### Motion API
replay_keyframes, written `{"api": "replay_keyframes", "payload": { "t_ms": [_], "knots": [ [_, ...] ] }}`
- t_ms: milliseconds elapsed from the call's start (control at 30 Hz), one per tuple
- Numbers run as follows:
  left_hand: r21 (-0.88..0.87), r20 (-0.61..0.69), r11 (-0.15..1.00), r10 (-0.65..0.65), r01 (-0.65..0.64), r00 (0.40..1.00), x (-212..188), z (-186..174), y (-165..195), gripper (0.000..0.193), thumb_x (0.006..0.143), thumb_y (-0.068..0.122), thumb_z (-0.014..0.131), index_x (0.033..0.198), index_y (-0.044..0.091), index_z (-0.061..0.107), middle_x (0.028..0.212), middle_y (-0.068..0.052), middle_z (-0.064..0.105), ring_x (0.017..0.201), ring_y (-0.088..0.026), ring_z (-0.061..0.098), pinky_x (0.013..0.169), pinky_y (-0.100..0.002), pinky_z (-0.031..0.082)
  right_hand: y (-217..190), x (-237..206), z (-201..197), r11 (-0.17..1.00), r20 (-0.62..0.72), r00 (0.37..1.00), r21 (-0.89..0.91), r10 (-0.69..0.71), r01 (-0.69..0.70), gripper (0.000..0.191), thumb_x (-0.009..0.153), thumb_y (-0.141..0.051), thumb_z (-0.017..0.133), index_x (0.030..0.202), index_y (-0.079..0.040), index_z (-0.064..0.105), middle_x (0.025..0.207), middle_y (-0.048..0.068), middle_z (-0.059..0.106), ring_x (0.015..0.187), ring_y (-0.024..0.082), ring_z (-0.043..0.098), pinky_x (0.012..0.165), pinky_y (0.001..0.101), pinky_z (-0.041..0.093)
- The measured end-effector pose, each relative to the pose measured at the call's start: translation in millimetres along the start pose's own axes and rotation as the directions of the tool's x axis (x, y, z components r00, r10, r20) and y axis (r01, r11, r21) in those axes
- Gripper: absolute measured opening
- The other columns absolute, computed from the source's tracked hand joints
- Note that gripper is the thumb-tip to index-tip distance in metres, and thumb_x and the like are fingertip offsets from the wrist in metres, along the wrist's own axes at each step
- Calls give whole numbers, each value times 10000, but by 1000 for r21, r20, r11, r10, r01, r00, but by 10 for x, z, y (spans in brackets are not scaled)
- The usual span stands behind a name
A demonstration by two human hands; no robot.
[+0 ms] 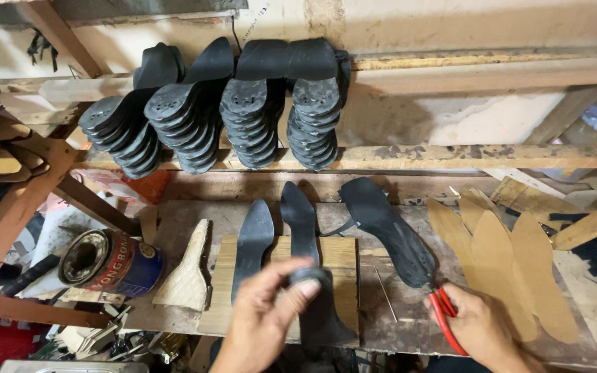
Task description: The person uses red-handled shears to trim the edges of black shoe insoles on a wooden workbench. They repeatedly pick up an insole, cut along its perimeter, and place it back on the bench. The person also handles cardboard templates and a stack of finished insoles.
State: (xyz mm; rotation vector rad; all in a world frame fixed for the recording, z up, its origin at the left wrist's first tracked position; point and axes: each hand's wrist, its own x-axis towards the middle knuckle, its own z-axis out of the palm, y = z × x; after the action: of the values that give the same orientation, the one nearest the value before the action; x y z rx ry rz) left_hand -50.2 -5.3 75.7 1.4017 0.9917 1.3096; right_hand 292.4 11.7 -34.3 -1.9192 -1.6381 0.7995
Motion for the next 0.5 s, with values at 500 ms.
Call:
{"api": "replay_keyframes", "payload": {
  "t_ms": [500],
  "knots": [
    [698,133,544,541,-466,831,567,-104,-538,119,866,-61,655,940,28,627,1235,-151,736,1255,-359,665,1144,-552,411,602,115,309,963,-141,985,238,-97,129,242,800,-171,859,760,-14,679,596,40,577,569,92,490,516,299,460]
  ]
}}
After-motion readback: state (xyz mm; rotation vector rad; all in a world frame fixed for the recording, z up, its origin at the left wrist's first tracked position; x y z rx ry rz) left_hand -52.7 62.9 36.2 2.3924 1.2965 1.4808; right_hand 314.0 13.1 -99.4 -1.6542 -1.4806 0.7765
